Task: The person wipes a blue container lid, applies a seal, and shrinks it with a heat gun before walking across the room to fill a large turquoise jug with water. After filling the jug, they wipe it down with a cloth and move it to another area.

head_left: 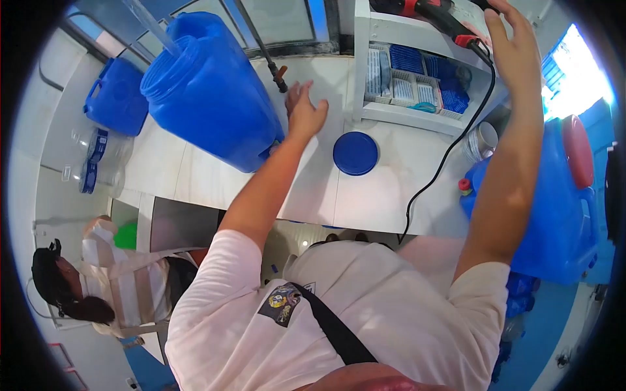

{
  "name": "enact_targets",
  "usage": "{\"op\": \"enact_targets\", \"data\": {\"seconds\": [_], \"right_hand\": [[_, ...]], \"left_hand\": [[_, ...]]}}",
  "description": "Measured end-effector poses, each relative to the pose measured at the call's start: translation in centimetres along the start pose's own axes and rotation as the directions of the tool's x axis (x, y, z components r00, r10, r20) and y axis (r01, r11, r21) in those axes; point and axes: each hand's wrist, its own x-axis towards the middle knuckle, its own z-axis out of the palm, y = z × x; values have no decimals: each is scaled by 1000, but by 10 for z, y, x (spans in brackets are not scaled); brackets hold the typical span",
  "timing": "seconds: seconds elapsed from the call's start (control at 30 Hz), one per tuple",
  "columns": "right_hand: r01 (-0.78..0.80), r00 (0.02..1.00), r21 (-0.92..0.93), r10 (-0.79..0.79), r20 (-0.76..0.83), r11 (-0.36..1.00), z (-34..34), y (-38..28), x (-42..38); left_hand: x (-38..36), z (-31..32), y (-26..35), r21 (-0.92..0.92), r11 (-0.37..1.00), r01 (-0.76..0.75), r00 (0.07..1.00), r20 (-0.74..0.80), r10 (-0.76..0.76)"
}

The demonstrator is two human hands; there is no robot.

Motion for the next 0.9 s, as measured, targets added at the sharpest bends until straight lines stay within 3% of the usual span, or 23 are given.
{"op": "enact_targets", "data": {"seconds": [0.07,0.1,0.13,0.17,0.23,0.3,0.33,0.37,0.4,0.43,0.47,0.5,0.53,0.6,0.63,0.67,0.7,0.77,0.8,0.83,0.9], "right_hand": [[-30,999,172,33,-12,985,-31,-38,-33],[-118,987,315,76,143,942,-56,-35,-47],[-199,963,483,79,257,853,-73,-43,-75],[-69,968,560,-80,238,826,-85,-48,-99],[-389,789,623,-104,606,679,-119,-55,-164],[-837,350,278,70,934,472,-152,-59,-224],[-869,249,136,184,951,476,-165,-54,-265],[-886,144,0,275,951,464,-176,-45,-313],[-780,101,-193,424,900,595,-192,-37,-369],[-695,37,-377,554,832,612,-211,-31,-419],[-594,85,-515,685,724,618,-235,-25,-509],[-583,69,-649,826,559,488,-270,-34,-576],[-612,-229,-769,890,395,184,-303,-41,-609],[-536,-416,-844,876,243,-20,-377,-61,-724],[-307,-567,-868,657,496,390,-418,-62,-810],[-290,-551,-951,794,255,105,-455,-96,-878],[-255,-577,-967,799,167,18,-479,-124,-862],[-231,-723,-965,686,84,-126,-512,-141,-851],[-244,-722,-962,685,96,-122,-528,-138,-867],[-336,-735,-942,621,273,16,-545,-132,-890],[-534,-678,-840,639,363,-89,-563,-116,-939]], "left_hand": [[35,19,-23,246,965,-87,984,-130,122],[47,21,-27,365,931,-27,991,-109,72],[61,40,-60,238,971,18,1000,-14,-15],[76,58,-81,280,959,-28,1000,10,27],[99,73,-112,451,881,-146,980,-55,191],[112,82,-132,579,802,-149,939,-171,298],[134,117,-187,499,854,-146,927,-232,295],[126,101,-159,591,801,-90,964,-150,219],[108,89,-128,460,887,46,971,-231,69],[106,86,-120,449,889,87,975,-221,16],[108,83,-116,441,888,130,976,-216,-35],[98,73,-94,490,858,158,981,-176,-80],[84,64,-74,537,822,187,981,-143,-130],[86,63,-79,580,805,120,993,-85,-87],[79,58,-68,571,814,104,994,-80,-71],[71,49,-53,618,781,88,996,-50,-73],[66,40,-46,666,742,74,997,-24,-78],[61,20,-33,669,743,-5,998,53,-40],[52,9,-24,668,740,-74,991,134,-23],[38,0,-10,673,736,-74,992,125,-15],[-6,-28,10,411,875,-254,944,302,133]]}}
